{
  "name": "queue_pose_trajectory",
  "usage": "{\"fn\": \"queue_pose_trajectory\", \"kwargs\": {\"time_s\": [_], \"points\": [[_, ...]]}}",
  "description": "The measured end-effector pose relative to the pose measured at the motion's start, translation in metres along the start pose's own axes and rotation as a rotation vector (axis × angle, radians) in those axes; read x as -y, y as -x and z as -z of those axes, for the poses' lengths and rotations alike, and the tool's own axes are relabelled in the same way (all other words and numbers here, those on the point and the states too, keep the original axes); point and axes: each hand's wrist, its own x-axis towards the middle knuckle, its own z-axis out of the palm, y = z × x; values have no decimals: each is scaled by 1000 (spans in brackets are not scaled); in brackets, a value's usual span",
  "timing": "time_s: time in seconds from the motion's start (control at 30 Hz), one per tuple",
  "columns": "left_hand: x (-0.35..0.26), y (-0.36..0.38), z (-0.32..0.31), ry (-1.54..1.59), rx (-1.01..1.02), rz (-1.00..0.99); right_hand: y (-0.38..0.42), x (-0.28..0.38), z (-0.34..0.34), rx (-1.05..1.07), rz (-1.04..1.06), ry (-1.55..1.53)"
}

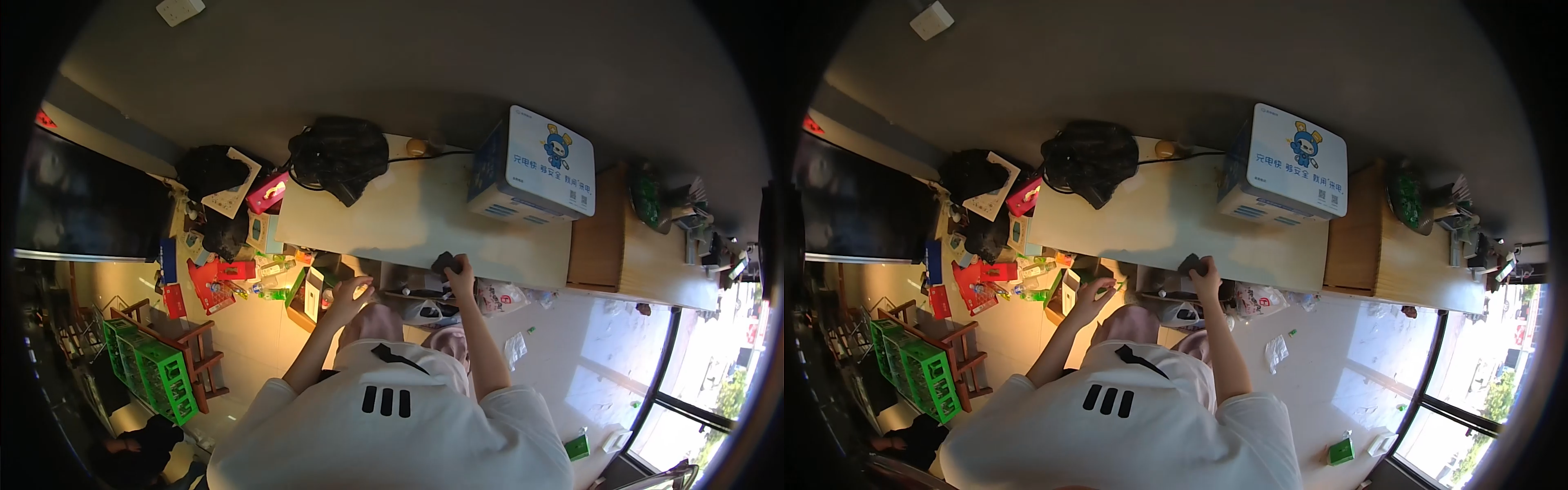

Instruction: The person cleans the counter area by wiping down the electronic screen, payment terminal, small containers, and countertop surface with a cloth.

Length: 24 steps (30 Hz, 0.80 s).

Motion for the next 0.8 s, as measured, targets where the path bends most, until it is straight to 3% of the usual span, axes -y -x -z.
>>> {"fn": "queue_pose_trajectory", "kwargs": {"time_s": [0.07,0.13,0.17,0.23,0.27,0.33,0.5,0.6,0.73,0.8], "points": [[11,1,17,47,21,18,-7,7,10,-93,75,106],[27,5,26,101,37,41,-15,17,18,-179,353,184],[43,8,28,133,21,30,-16,18,14,-180,348,183],[62,13,33,195,7,21,-15,15,8,-161,267,618],[64,20,34,198,9,28,-11,11,5,-155,262,621],[65,32,38,180,-11,61,-8,7,-2,48,41,711],[71,65,25,177,-42,81,-2,5,-4,11,82,772],[48,79,20,99,-95,119,-9,8,-3,98,66,808],[60,99,-6,177,-136,193,-15,10,-7,63,222,770],[48,110,-10,52,-87,208,-23,11,-13,87,247,745]]}}
